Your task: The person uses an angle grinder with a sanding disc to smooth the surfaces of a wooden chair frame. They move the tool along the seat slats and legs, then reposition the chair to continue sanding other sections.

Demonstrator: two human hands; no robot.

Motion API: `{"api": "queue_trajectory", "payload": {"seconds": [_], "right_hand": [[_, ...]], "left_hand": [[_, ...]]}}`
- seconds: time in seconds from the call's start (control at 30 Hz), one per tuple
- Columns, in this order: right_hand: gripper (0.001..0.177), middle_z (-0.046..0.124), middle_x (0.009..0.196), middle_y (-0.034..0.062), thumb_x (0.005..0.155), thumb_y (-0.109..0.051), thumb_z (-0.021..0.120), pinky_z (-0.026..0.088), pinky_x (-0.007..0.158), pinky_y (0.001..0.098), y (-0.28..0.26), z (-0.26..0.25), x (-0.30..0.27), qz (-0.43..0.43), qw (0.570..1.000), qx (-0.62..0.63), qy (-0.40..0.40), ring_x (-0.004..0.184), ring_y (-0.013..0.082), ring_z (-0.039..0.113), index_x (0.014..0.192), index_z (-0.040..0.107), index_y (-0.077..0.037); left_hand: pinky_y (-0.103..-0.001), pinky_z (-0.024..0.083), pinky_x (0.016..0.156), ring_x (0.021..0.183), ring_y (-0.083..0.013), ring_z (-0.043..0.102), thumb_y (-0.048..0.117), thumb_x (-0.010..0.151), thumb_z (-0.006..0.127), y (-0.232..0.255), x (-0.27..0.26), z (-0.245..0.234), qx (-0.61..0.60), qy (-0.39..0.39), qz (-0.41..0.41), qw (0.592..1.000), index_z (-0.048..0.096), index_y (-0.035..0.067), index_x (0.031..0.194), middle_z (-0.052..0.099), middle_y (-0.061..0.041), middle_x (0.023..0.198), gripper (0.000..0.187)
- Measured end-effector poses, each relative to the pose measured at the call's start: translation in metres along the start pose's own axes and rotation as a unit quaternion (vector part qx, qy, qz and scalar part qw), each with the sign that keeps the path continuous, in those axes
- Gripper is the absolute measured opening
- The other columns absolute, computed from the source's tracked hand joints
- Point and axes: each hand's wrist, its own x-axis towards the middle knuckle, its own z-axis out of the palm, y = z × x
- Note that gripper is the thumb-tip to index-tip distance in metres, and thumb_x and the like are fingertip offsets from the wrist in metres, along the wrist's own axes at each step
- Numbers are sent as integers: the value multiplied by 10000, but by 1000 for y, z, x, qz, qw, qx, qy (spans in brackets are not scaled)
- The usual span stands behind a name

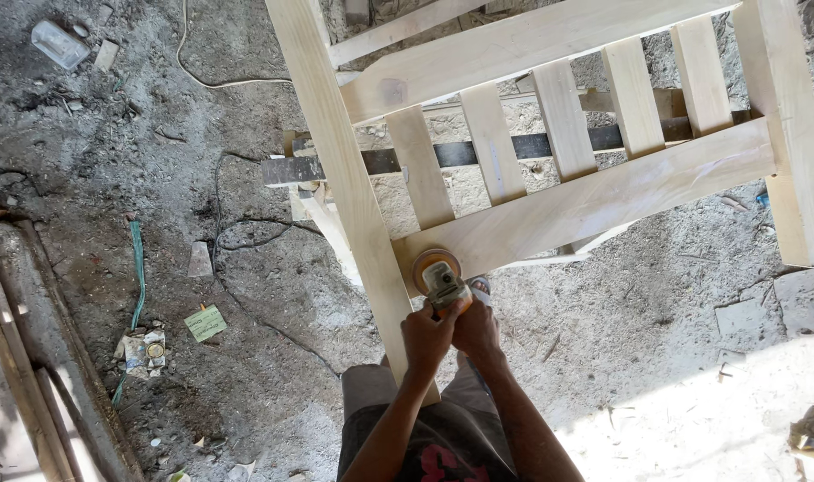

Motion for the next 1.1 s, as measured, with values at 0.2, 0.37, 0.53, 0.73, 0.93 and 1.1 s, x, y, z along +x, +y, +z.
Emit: {"api": "queue_trajectory", "payload": {"seconds": [0.2,0.37,0.53,0.73,0.93,1.1], "right_hand": [[343,747,781,174,870,-266,757,637,512,336,94,-24,40,11,993,-114,5,574,230,739,992,682,46],[321,746,759,172,798,-253,787,636,516,346,113,-38,51,2,994,-106,13,571,223,732,939,719,27],[405,749,798,227,802,-310,815,645,578,401,54,12,25,58,998,-21,25,667,269,757,921,695,59],[349,766,817,223,800,-307,796,571,711,524,-20,21,1,-61,994,-63,57,718,353,746,918,720,12],[375,768,866,194,857,-316,749,645,659,435,-22,-12,16,41,999,-16,11,689,298,777,1035,674,6],[352,772,844,207,802,-303,797,642,663,455,6,-34,8,71,997,-5,39,753,313,782,960,729,5]], "left_hand": [[-375,597,569,564,-256,742,566,883,730,19,8,69,1,-84,15,996,762,19,871,743,-156,684,548],[-405,582,610,608,-294,739,550,843,780,31,11,89,-3,-27,113,993,771,9,869,741,-177,696,542],[-408,566,536,566,-274,736,584,836,735,1,11,31,-7,-13,86,996,759,32,878,738,-163,676,555],[-436,560,557,559,-295,730,609,812,759,-9,17,-18,67,4,40,997,779,9,761,711,-185,606,603],[-446,579,581,605,-321,752,612,825,744,3,31,4,34,-20,49,998,765,-13,897,718,-208,646,630],[-484,552,583,636,-385,720,550,836,758,5,21,40,45,-39,96,994,740,-35,1008,691,-244,654,610]]}}
